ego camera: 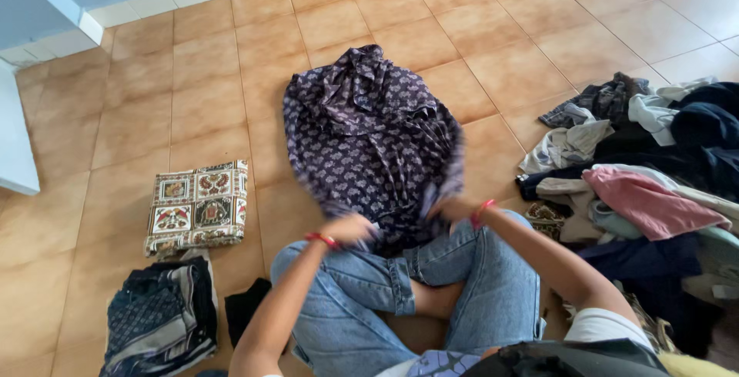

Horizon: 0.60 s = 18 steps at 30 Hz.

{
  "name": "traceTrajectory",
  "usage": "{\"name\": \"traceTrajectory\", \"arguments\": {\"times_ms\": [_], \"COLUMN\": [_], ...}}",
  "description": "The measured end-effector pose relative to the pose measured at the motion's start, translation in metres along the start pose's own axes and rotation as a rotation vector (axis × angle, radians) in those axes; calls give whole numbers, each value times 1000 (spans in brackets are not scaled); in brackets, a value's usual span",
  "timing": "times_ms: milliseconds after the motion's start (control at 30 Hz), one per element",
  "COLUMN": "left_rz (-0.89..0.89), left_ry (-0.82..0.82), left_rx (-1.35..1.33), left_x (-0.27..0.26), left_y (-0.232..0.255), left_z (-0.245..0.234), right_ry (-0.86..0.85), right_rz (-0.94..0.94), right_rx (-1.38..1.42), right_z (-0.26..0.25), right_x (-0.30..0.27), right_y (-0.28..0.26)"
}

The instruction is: The person folds several items of clothing by hand while sitting on the floor, including a small patterned garment, a large floral piece of fabric, and a brown t-shirt, placing each folded item onto a stack.

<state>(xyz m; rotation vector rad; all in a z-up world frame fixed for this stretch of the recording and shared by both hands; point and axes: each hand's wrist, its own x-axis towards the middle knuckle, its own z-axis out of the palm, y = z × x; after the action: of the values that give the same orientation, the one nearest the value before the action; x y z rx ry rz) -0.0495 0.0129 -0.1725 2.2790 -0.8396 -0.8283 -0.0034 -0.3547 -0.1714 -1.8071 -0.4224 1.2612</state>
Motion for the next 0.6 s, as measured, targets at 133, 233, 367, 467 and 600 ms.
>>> {"name": "traceTrajectory", "arguments": {"times_ms": [133, 233, 367, 467, 600], "left_rz": [319, 486, 430, 47, 208], "left_ry": [-822, -977, -360, 639, 2169], "left_rx": [-350, -337, -162, 423, -196], "left_x": [12, 28, 77, 45, -144], "left_y": [76, 66, -44, -115, -74], "left_z": [126, 159, 23, -161, -389], "right_ry": [-989, -1242, -109, 896, 1402], "right_rz": [-66, -541, -61, -346, -1607], "right_rx": [-115, -157, -611, -198, 93], "right_z": [132, 150, -40, -242, -402], "right_x": [22, 64, 104, 59, -89], "right_y": [37, 34, -17, -88, -197]}}
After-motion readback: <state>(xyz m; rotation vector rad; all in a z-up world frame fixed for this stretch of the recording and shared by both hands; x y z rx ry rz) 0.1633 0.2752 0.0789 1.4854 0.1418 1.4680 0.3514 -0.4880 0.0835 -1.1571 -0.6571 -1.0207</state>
